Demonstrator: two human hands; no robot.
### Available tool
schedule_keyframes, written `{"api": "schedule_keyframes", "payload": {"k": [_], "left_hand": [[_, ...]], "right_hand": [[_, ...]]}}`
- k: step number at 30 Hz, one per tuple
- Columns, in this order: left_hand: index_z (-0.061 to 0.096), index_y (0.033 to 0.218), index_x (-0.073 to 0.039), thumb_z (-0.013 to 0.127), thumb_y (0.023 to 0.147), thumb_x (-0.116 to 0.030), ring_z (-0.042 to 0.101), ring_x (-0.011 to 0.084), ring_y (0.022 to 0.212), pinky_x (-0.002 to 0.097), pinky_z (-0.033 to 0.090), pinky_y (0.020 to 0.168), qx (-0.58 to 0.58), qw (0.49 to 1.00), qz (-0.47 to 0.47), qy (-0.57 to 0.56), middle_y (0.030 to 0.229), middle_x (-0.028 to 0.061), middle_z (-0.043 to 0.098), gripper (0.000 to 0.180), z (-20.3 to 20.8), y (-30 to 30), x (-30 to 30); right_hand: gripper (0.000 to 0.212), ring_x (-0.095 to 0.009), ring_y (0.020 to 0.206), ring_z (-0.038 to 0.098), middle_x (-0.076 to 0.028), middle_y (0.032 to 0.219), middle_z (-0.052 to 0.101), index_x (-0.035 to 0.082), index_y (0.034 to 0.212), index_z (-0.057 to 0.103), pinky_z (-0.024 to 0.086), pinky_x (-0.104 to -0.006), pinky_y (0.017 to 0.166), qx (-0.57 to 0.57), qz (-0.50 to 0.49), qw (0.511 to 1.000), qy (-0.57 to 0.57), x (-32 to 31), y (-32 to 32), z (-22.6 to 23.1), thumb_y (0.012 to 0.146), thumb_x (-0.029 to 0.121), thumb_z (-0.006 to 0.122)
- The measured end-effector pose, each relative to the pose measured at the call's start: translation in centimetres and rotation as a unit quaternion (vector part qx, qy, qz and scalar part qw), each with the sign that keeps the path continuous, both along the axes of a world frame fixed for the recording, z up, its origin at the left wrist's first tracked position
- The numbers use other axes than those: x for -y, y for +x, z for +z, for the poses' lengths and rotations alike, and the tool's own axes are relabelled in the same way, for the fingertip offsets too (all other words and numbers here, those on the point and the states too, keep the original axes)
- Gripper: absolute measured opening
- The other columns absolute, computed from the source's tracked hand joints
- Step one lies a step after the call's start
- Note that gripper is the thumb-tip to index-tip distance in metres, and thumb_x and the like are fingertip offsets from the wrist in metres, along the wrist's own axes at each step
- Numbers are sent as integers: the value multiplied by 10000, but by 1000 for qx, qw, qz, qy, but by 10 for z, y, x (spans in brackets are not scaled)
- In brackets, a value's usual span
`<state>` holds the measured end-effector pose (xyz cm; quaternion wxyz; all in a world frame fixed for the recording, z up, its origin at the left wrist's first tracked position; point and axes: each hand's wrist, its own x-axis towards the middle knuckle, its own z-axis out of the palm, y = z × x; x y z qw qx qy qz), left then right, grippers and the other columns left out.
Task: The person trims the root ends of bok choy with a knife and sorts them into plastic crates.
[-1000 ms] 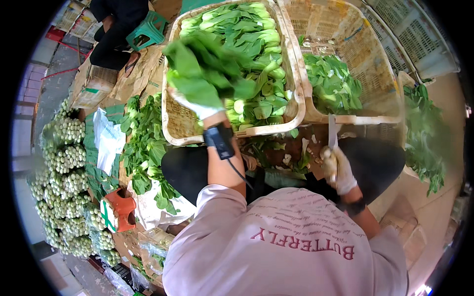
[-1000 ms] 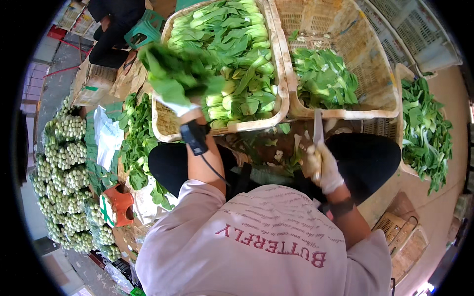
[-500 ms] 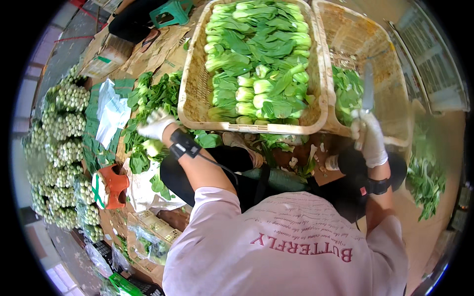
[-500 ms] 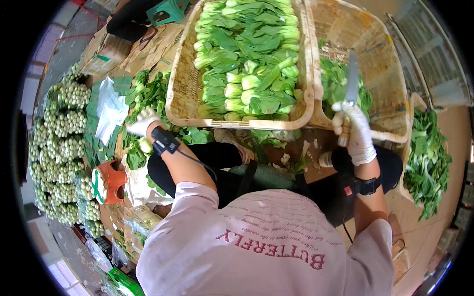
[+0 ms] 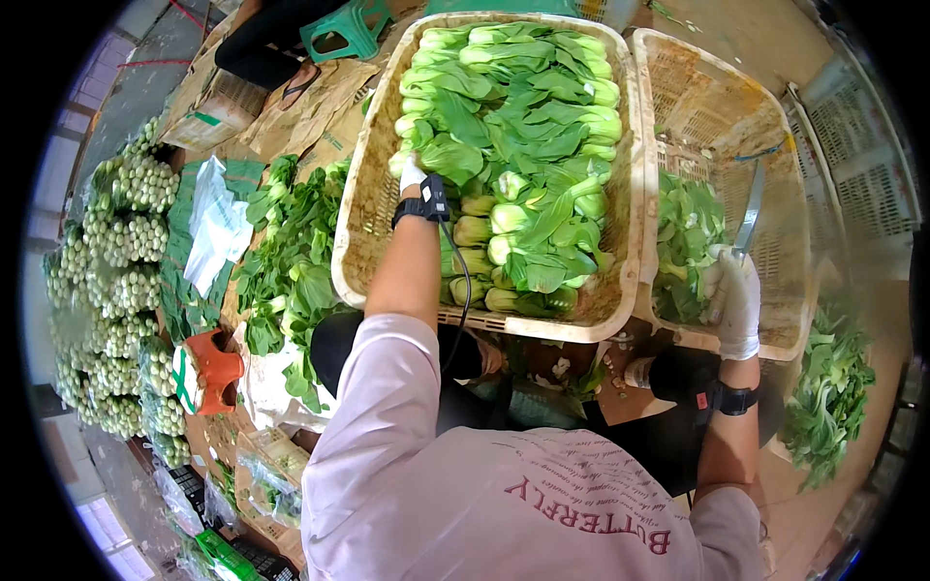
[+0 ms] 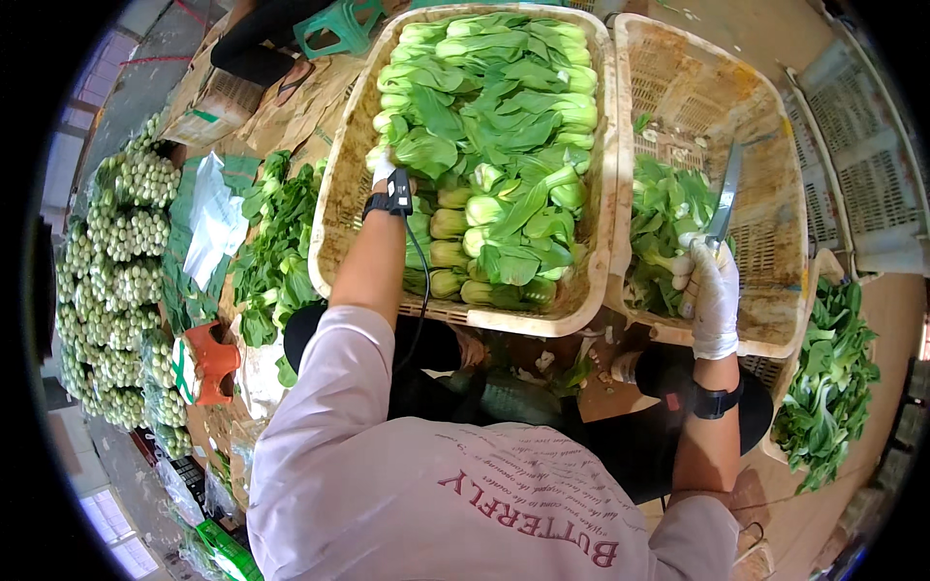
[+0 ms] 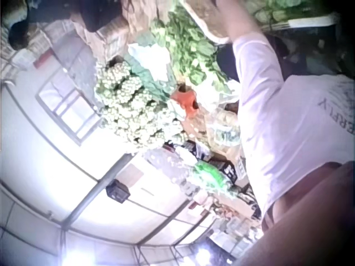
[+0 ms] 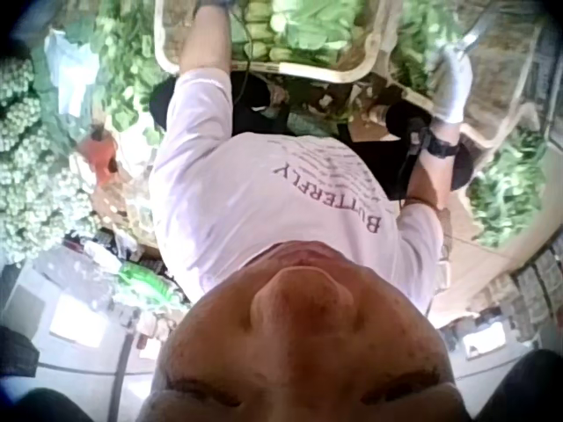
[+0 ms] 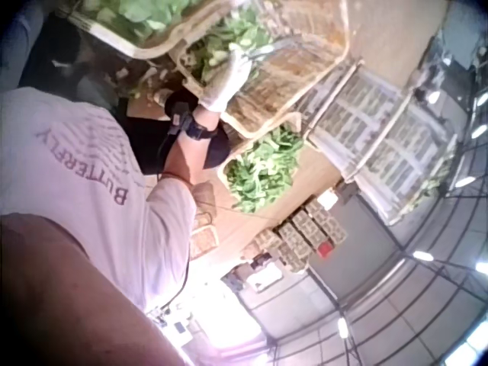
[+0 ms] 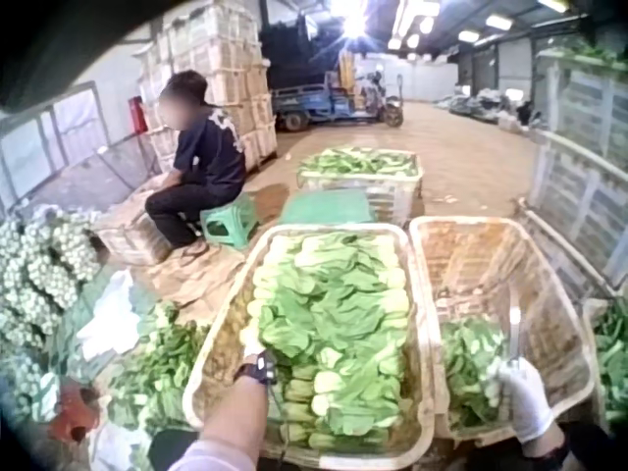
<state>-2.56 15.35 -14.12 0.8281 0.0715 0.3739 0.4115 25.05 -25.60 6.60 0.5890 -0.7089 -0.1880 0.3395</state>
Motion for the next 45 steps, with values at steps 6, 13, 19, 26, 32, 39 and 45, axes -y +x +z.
{"api": "schedule_keyframes", "payload": {"k": [6, 13, 19, 26, 32, 39, 45], "left_hand": [[494, 1194, -51, 607, 826, -211, 555, 248, 987, 415, 475, 837, -216, 926, 246, 187, 1129, 122, 560, 416, 83, 46, 56], [495, 1188, -66, 582, 836, -467, 520, 227, 1076, 389, 383, 973, -13, 958, -26, 285, 1161, 93, 563, 541, 145, 71, 167], [510, 1103, -38, 803, 655, -84, 559, 108, 927, 246, 468, 826, -90, 800, -337, 489, 1023, 27, 598, 538, 180, 110, 274], [583, 1033, -31, 764, 721, -191, 621, 154, 856, 274, 490, 797, -175, 658, -378, 628, 965, 62, 658, 395, 182, 133, 312], [597, 1019, -12, 756, 718, -147, 627, 153, 817, 287, 501, 758, -212, 644, -357, 642, 945, 75, 662, 366, 202, 143, 334], [609, 968, -6, 776, 665, -94, 604, 131, 796, 259, 494, 738, -151, 730, -397, 536, 903, 57, 650, 357, 195, 158, 335], [482, 1118, -42, 780, 639, -97, 560, 156, 922, 269, 471, 812, -54, 740, -335, 581, 1037, 60, 570, 567, 206, 150, 339]], "right_hand": [[208, -52, 486, 458, -14, 683, 562, 54, 1046, 557, 362, -171, 409, -11, -22, 1000, 2, 17, 1, 20, 924, 212, 501], [257, -87, 675, 520, -24, 848, 587, 24, 1122, 573, 435, -215, 629, 269, 34, 962, 13, 27, -17, 22, 874, 12, 505], [193, -232, 601, 611, -56, 742, 627, 138, 918, 664, 480, -304, 542, 525, 51, 849, -1, 24, -32, 20, 727, 132, 638], [134, -245, 620, 591, -31, 700, 558, 142, 767, 577, 459, -344, 521, 612, 109, 782, -49, 47, -32, 17, 690, 205, 666], [144, -279, 629, 587, -63, 688, 560, 131, 769, 568, 457, -370, 533, 562, 101, 812, -120, 58, -14, -1, 705, 225, 657], [168, -290, 720, 620, -87, 772, 619, 146, 912, 627, 498, -376, 616, 571, 41, 805, -153, 58, 3, -20, 756, 207, 610], [290, -223, 765, 638, -119, 848, 660, 119, 1011, 648, 498, -338, 701, 276, 17, 916, -291, 82, 64, -18, 827, 334, 582]]}}
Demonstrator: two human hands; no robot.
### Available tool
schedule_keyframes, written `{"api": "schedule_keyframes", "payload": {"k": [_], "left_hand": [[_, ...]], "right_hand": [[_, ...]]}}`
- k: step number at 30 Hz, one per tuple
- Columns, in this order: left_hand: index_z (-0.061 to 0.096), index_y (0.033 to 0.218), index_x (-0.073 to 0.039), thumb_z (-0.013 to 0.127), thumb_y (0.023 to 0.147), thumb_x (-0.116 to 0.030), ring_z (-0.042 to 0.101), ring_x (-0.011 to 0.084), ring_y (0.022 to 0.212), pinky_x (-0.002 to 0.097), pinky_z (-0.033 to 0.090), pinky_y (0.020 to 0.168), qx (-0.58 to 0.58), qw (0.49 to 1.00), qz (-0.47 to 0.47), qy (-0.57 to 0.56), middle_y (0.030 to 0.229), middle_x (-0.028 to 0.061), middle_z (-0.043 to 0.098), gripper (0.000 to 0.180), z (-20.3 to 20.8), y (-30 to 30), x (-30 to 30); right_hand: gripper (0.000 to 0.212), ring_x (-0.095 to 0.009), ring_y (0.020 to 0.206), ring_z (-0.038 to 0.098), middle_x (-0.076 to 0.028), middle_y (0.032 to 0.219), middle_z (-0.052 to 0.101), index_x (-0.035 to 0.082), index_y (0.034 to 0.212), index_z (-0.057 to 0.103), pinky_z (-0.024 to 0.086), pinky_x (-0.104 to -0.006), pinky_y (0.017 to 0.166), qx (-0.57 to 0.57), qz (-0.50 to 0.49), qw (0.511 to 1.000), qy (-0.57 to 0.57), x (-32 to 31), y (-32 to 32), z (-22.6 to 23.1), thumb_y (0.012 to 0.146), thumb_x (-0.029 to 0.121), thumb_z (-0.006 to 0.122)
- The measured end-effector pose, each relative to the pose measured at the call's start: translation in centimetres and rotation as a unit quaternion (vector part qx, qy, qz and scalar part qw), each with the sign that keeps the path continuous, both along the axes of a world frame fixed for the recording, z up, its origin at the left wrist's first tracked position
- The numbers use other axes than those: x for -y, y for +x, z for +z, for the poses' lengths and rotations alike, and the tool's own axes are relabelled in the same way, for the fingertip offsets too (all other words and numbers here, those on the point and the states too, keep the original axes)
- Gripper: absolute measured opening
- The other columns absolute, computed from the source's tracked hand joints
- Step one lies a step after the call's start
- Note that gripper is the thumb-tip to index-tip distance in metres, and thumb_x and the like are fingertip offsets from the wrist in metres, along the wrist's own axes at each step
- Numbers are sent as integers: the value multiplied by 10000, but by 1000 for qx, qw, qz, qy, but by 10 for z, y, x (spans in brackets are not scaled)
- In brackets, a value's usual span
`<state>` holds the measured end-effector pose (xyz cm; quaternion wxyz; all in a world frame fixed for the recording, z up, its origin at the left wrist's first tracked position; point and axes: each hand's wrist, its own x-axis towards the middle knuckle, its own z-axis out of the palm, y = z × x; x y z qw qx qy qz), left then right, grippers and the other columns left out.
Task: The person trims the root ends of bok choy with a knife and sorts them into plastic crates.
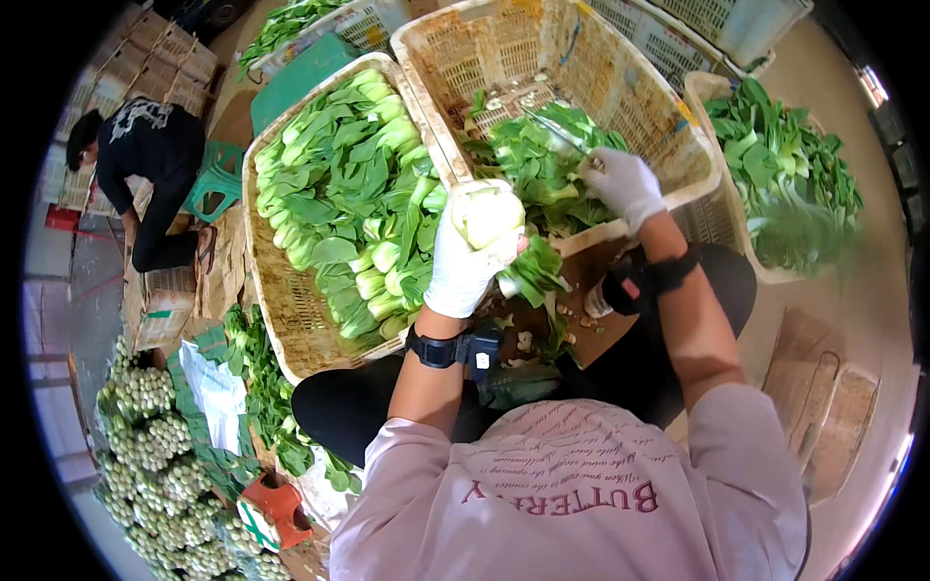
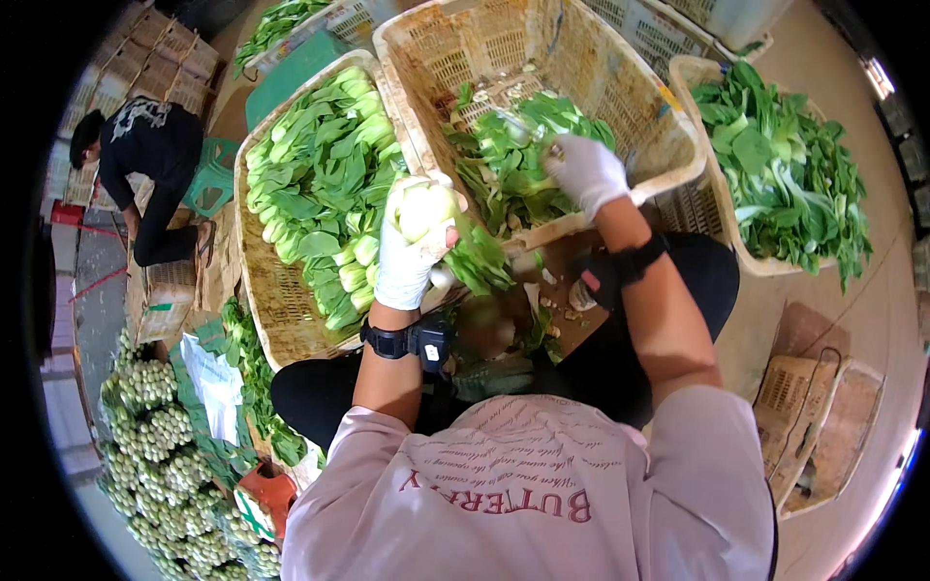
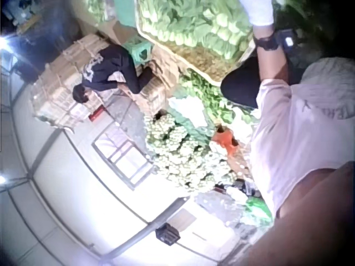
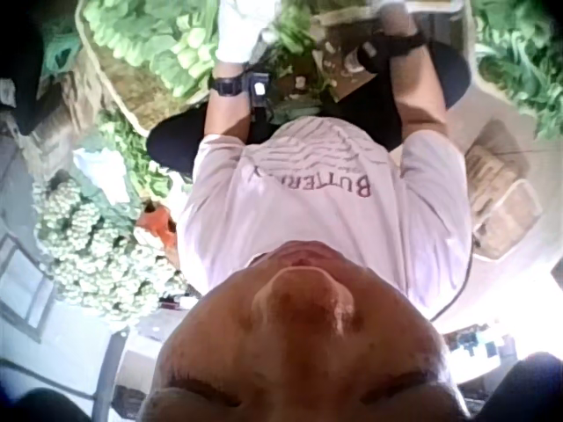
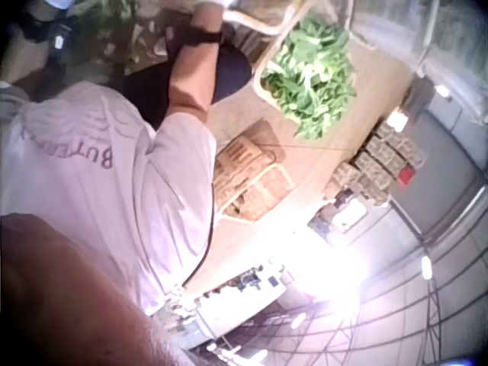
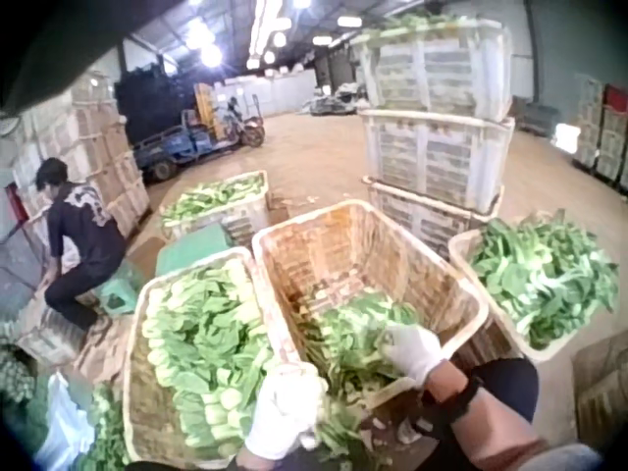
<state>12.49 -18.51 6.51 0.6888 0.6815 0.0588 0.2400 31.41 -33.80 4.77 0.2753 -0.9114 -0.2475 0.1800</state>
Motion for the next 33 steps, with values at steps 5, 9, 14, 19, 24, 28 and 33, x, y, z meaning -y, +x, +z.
{"api": "schedule_keyframes", "payload": {"k": [5, 9, 14, 19, 24, 28, 33], "left_hand": [[401, 1258, -71, 701, 754, -48, 493, 139, 1057, 259, 403, 905, -39, 973, -88, -211, 1148, 32, 510, 586, -12, -3, 1], [420, 1277, -20, 687, 808, -186, 496, 144, 1086, 280, 389, 939, -75, 966, -137, -206, 1176, 47, 536, 564, -6, -4, -1], [445, 1277, 6, 661, 822, -388, 504, 164, 1097, 287, 368, 967, -79, 966, -145, -197, 1224, 60, 529, 640, -3, -2, 0], [492, 1239, -8, 638, 848, -360, 513, 139, 1038, 266, 366, 940, -144, 978, -101, -114, 1140, 52, 576, 546, -17, 2, -5], [470, 1276, -9, 665, 818, -403, 492, 159, 1097, 288, 342, 979, -174, 968, -159, -87, 1209, 56, 547, 635, -22, -1, -19], [479, 1251, -6, 714, 771, -399, 519, 150, 1063, 288, 379, 948, -165, 958, -206, -115, 1165, 55, 567, 663, -19, -8, -22], [479, 1232, 9, 721, 762, -364, 578, 161, 954, 294, 459, 864, -134, 942, -261, -163, 1109, 73, 591, 647, -28, -16, -39]], "right_hand": [[619, -113, 735, 512, -33, 947, 585, 30, 1242, 503, 449, -255, 678, -180, 173, 882, 399, -23, -57, 19, 753, 345, 715], [492, -56, 725, 513, -18, 892, 582, 38, 1169, 564, 445, -215, 639, -47, 247, 899, 359, -19, -49, 18, 755, 240, 739], [373, -20, 713, 510, 32, 859, 597, 28, 1139, 588, 416, -176, 626, -299, 167, 880, 330, -18, -47, 27, 811, 186, 669], [355, -48, 687, 510, 5, 830, 602, 43, 1102, 618, 444, -213, 641, -211, 160, 908, 324, -14, -46, 25, 789, 200, 678], [455, -47, 532, 492, -39, 768, 570, 42, 1187, 508, 401, -196, 438, -355, 138, 893, 242, -5, -50, 49, 771, 151, 658], [531, -50, 396, 431, -48, 749, 555, 31, 1223, 438, 323, -190, 315, -456, 169, 839, 244, -1, -50, 49, 751, 144, 654], [483, -65, 389, 422, -44, 778, 574, 20, 1152, 505, 349, -188, 337, -366, 133, 863, 322, 0, -31, 37, 759, 243, 676]]}}
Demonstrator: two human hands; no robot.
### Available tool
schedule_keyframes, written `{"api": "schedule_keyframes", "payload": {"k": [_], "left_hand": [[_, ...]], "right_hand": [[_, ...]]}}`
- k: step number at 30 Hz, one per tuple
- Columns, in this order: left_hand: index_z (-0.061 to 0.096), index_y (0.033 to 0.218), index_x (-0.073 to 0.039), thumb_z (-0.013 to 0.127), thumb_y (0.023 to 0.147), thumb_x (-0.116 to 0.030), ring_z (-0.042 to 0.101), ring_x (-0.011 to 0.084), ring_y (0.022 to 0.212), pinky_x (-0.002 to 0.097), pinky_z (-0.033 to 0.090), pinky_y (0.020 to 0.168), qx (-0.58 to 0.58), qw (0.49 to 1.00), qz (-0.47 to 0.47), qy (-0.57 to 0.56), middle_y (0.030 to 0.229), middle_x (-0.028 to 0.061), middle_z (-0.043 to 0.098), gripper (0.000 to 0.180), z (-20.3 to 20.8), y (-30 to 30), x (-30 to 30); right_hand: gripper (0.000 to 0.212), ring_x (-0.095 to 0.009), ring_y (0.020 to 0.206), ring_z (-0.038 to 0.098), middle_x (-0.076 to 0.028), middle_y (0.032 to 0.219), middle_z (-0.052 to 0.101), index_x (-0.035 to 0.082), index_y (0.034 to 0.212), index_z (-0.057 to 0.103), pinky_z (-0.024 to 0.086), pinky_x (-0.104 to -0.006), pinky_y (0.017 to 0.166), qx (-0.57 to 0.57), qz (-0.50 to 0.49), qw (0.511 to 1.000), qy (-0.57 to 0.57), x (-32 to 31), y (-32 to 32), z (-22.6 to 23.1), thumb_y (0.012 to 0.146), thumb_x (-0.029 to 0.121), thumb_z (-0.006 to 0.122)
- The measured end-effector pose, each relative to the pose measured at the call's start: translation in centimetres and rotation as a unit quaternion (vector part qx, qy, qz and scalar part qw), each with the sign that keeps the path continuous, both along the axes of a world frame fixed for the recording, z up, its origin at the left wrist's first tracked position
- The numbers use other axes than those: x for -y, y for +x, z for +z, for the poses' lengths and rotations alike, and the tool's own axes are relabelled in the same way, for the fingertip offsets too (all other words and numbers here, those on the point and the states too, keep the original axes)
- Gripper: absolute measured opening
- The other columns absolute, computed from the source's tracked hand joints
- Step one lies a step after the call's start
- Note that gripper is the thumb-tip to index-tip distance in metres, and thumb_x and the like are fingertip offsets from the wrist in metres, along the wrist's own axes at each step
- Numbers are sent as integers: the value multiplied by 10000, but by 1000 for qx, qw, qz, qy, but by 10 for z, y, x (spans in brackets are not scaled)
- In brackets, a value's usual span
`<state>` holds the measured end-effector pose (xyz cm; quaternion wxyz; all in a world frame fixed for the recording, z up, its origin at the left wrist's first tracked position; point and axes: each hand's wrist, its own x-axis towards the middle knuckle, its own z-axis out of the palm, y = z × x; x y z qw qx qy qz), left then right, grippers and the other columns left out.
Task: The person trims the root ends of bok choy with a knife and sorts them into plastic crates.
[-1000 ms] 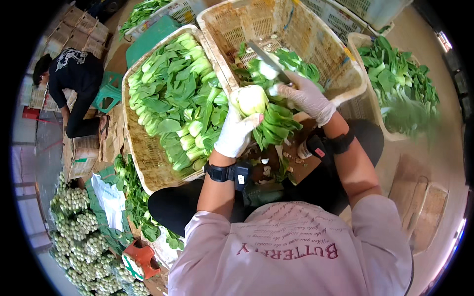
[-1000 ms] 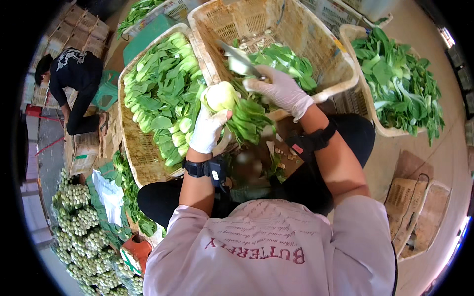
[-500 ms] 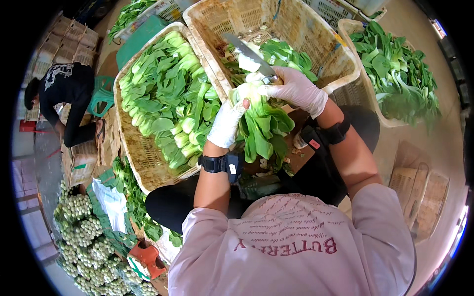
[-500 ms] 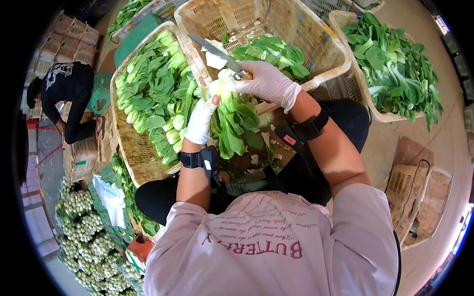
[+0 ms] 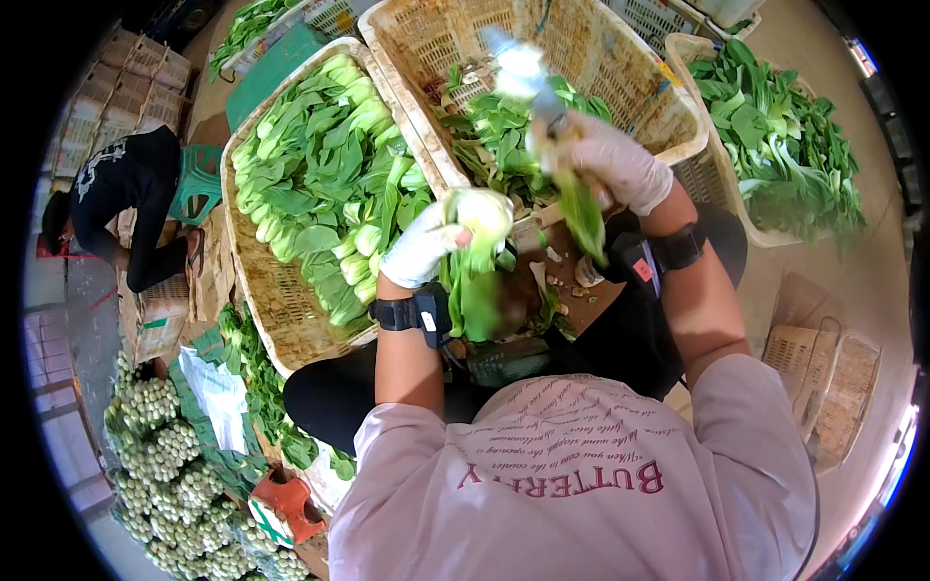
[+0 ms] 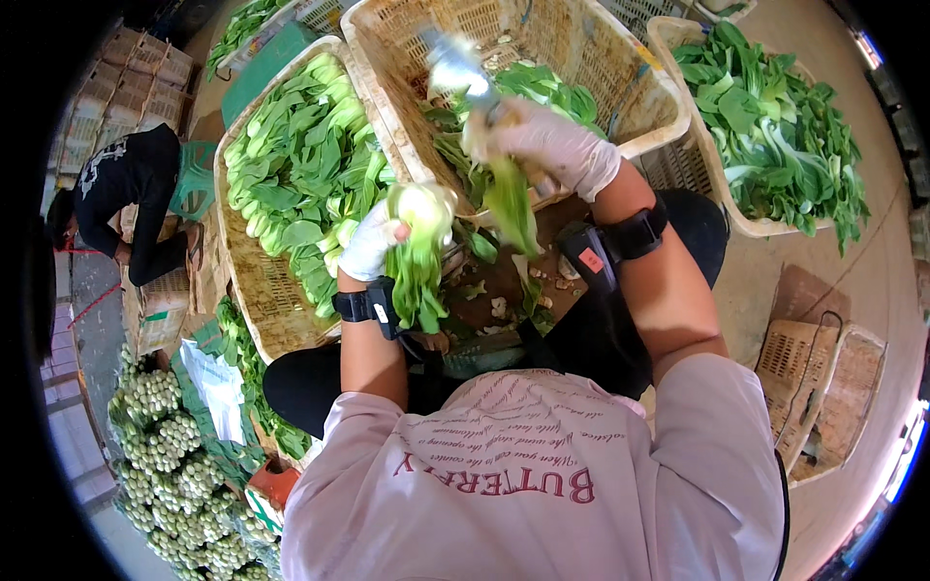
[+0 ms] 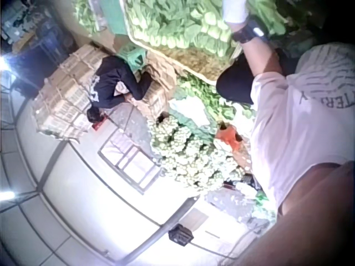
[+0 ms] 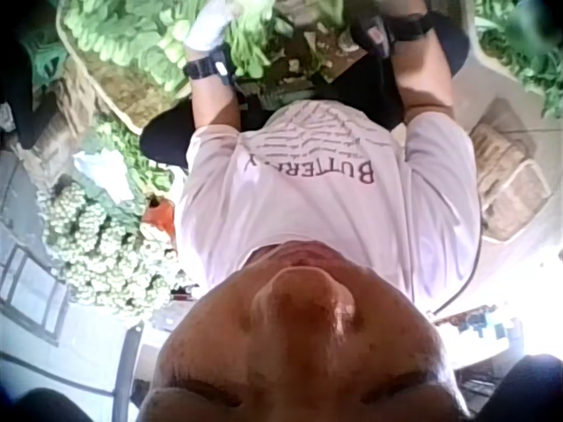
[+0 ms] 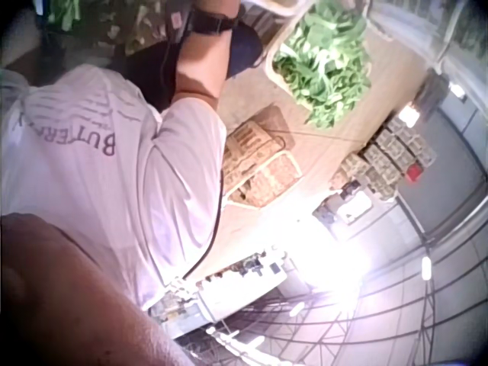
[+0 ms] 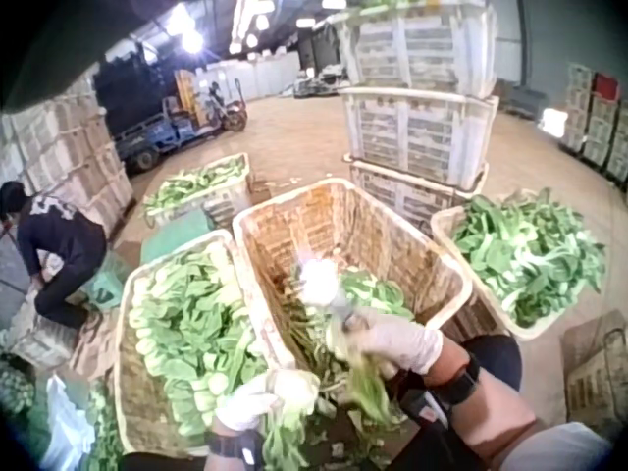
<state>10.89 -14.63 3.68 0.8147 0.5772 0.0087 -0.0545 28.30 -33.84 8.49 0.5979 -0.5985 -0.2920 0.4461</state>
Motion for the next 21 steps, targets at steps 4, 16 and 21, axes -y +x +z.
{"api": "schedule_keyframes", "payload": {"k": [4, 16, 21], "left_hand": [[434, 1286, 19, 634, 857, -267, 535, 174, 1054, 290, 409, 922, -43, 981, 188, 4, 1171, 86, 565, 553, 1, 16, 15], [461, 1282, 18, 550, 900, -313, 591, 184, 980, 271, 423, 914, 29, 982, 166, 83, 1097, 147, 629, 513, 12, 32, -18], [581, 1148, -1, 492, 934, -218, 564, 127, 764, 251, 451, 725, -75, 942, 327, -17, 813, 47, 621, 317, 1, 63, -42]], "right_hand": [[372, -177, 827, 581, -57, 901, 604, 57, 1014, 624, 463, -306, 767, 528, -269, 802, -76, -3, 23, -25, 801, 358, 666], [346, -45, 596, 506, -7, 834, 590, 67, 1082, 593, 408, -173, 471, -28, -85, 995, -33, 2, 9, 6, 832, 301, 636], [275, -20, 483, 481, -24, 821, 635, 42, 1054, 597, 332, -149, 333, -72, -96, 993, 2, 2, 22, 4, 869, 242, 566]]}}
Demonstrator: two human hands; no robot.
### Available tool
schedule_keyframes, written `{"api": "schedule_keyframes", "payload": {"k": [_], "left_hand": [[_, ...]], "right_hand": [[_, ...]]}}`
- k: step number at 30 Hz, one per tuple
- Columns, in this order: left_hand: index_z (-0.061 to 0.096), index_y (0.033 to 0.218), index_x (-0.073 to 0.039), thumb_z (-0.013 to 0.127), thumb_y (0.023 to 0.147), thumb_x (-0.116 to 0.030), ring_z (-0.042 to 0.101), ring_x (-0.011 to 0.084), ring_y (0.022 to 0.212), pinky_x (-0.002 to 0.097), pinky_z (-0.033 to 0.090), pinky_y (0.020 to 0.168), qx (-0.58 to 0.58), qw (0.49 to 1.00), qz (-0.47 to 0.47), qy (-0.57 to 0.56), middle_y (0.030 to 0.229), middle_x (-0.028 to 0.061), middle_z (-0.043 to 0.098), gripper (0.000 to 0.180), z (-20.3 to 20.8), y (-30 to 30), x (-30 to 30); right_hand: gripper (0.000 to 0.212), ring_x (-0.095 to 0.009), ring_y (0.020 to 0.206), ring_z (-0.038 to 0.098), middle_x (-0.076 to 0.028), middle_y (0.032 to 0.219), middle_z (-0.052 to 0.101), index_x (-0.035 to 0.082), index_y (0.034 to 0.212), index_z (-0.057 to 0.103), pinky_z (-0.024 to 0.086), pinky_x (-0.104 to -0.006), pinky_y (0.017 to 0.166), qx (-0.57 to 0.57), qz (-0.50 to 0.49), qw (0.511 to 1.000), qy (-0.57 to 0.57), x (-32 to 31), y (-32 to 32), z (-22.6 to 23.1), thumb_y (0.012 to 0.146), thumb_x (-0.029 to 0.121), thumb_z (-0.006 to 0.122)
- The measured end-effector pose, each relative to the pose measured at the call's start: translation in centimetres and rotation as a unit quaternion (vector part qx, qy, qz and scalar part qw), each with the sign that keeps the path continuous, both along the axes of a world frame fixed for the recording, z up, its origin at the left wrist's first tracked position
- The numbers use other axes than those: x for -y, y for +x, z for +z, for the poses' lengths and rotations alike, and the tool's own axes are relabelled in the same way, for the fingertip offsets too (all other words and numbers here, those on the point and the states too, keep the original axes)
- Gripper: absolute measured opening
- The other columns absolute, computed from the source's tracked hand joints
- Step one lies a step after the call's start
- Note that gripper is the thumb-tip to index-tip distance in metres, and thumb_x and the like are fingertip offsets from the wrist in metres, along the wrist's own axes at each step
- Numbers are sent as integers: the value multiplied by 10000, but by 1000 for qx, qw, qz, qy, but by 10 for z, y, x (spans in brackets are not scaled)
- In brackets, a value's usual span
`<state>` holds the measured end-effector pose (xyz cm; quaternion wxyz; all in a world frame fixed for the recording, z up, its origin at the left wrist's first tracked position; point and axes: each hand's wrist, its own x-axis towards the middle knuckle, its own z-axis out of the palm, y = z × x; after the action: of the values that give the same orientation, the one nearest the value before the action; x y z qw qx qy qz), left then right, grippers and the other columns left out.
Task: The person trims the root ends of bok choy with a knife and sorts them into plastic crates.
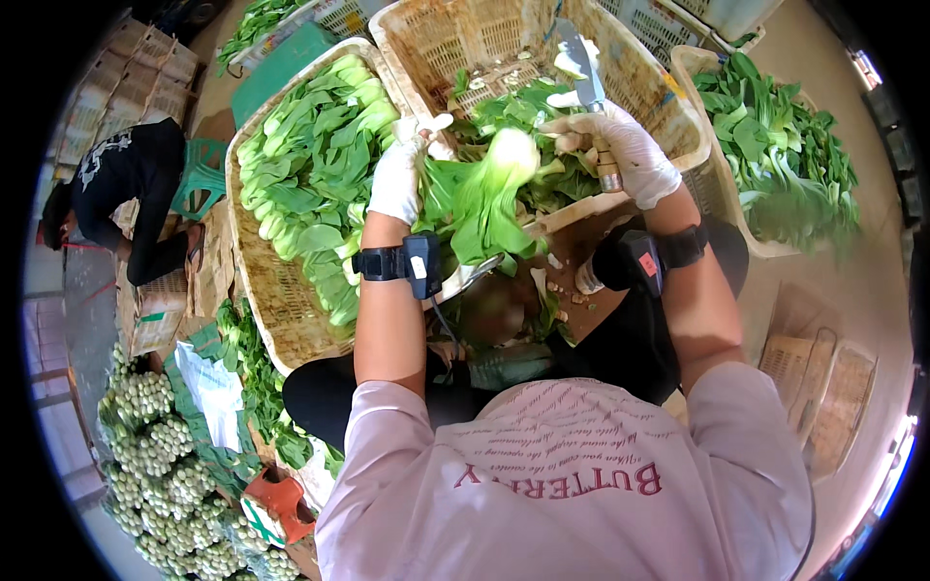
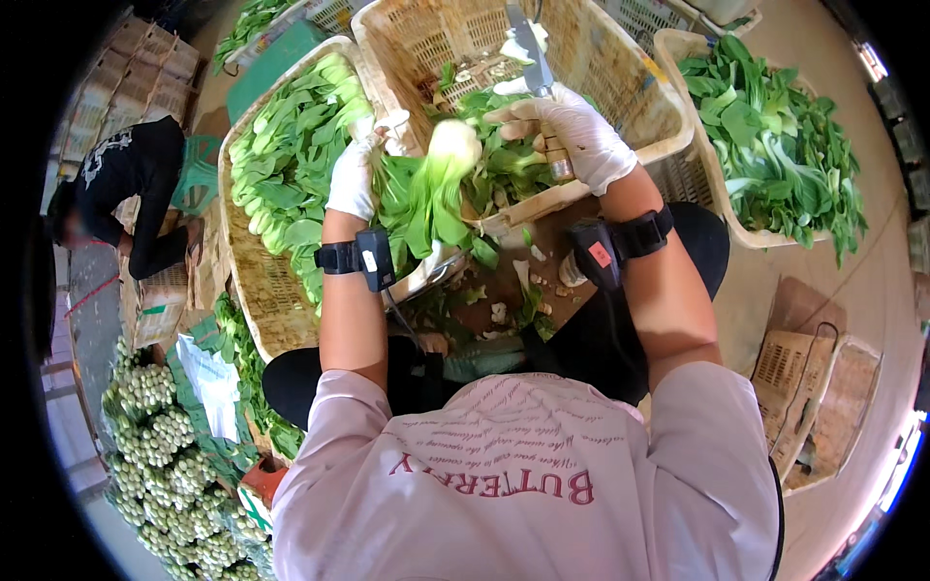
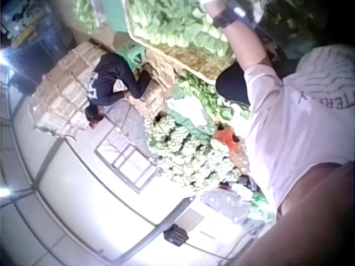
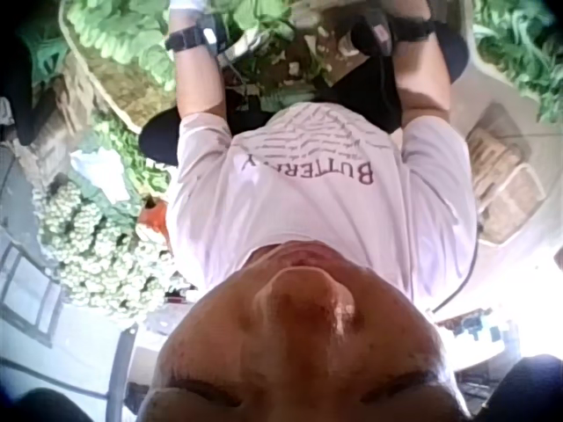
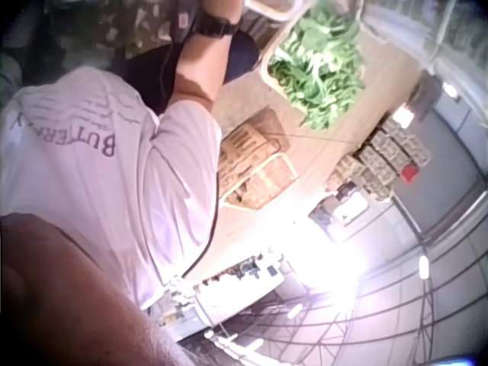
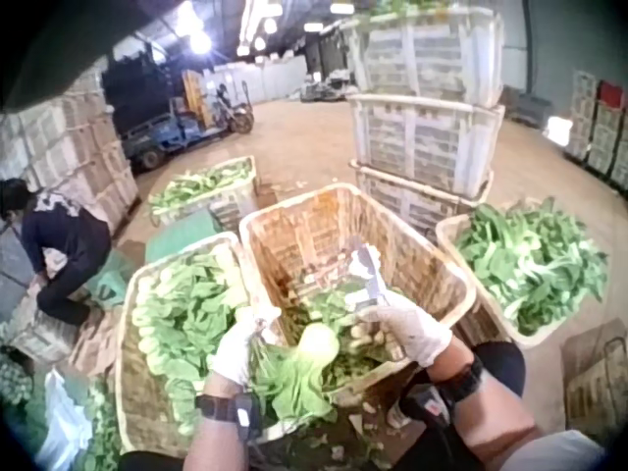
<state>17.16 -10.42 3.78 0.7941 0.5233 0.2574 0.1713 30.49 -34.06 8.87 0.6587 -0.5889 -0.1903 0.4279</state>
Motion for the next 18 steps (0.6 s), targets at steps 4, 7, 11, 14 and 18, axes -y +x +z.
{"api": "schedule_keyframes", "payload": {"k": [4, 7, 11, 14, 18], "left_hand": [[638, 970, -11, 482, 916, -123, 461, 94, 574, 221, 391, 525, -30, 987, -13, 154, 675, -1, 530, 199, 1, 7, 22], [626, 944, -10, 466, 919, -116, 451, 107, 553, 242, 387, 513, 8, 995, -14, 99, 645, 11, 518, 193, -12, 7, 32], [604, 976, 5, 464, 923, -124, 489, 101, 608, 243, 405, 551, -5, 989, 24, 145, 723, 12, 555, 197, -32, 0, 31], [592, 1009, 2, 474, 917, -127, 492, 90, 653, 231, 403, 584, -11, 992, 65, 103, 768, -1, 561, 197, -38, -7, 25], [580, 1027, -1, 486, 905, -115, 496, 84, 693, 224, 413, 623, -42, 994, 31, 96, 840, 8, 580, 192, -46, -9, 18]], "right_hand": [[471, -9, 432, 449, -67, 838, 639, 9, 1095, 554, 356, -153, 330, 9, 7, 999, -32, -9, -14, -4, 826, 389, 626], [626, -41, 571, 484, -38, 840, 554, 7, 1143, 527, 413, -178, 466, 90, 65, 990, -84, -16, -35, -12, 766, 483, 680], [640, -117, 831, 524, -51, 927, 589, 30, 1141, 554, 434, -245, 745, 139, 73, 981, -111, -18, -28, -51, 719, 478, 729], [609, -159, 875, 539, -69, 968, 602, 21, 1101, 571, 428, -264, 797, 200, 78, 966, -144, -18, -35, -49, 704, 446, 752], [578, -74, 625, 477, -4, 745, 479, 34, 1140, 504, 388, -238, 489, 78, 154, 979, -110, -20, -41, -87, 740, 378, 741]]}}
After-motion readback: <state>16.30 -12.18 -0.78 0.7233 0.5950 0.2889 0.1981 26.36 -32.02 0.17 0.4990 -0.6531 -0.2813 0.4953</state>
